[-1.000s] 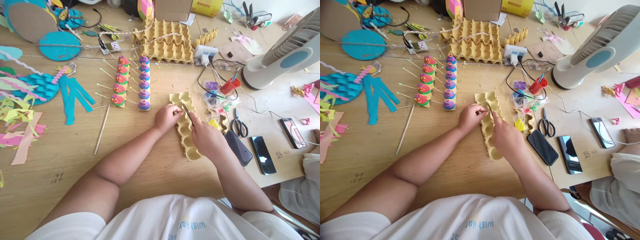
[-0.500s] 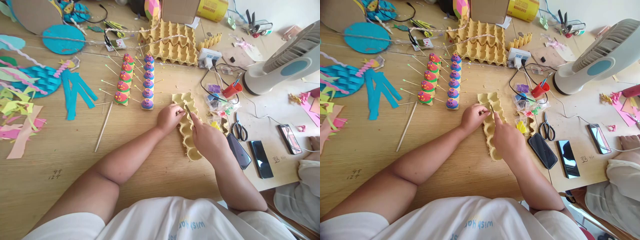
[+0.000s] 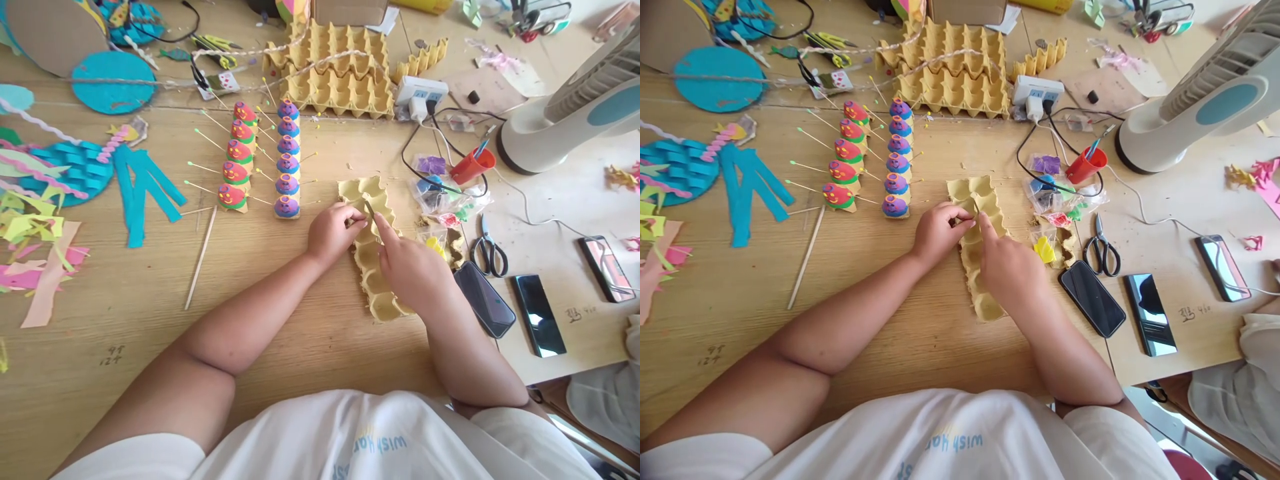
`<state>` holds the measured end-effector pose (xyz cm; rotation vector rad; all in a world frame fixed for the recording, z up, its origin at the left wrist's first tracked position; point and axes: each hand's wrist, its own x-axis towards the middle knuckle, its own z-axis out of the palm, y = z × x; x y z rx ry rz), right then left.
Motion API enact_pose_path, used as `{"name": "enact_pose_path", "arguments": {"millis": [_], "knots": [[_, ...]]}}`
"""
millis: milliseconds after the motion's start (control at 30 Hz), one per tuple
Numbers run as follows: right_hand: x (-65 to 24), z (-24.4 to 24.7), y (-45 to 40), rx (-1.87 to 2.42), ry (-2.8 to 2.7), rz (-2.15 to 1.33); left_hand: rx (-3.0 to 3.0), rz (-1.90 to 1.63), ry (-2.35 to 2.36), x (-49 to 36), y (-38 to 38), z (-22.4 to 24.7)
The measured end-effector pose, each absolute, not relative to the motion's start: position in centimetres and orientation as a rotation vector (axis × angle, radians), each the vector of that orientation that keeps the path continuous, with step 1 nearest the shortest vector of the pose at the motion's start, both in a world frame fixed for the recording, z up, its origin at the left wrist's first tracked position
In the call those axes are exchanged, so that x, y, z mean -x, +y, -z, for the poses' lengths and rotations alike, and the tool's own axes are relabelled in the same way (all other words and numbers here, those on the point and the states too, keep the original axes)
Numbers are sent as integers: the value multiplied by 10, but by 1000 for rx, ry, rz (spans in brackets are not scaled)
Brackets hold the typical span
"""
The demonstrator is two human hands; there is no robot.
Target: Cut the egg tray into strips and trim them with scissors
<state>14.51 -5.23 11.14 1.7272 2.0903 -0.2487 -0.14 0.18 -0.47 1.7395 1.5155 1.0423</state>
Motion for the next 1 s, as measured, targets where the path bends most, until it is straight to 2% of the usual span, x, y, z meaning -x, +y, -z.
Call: {"name": "enact_pose_path", "arguments": {"millis": [1000], "knots": [[-153, -126, -53, -1640, 2052, 241, -1724, -1068, 1518, 0, 1, 6]]}}
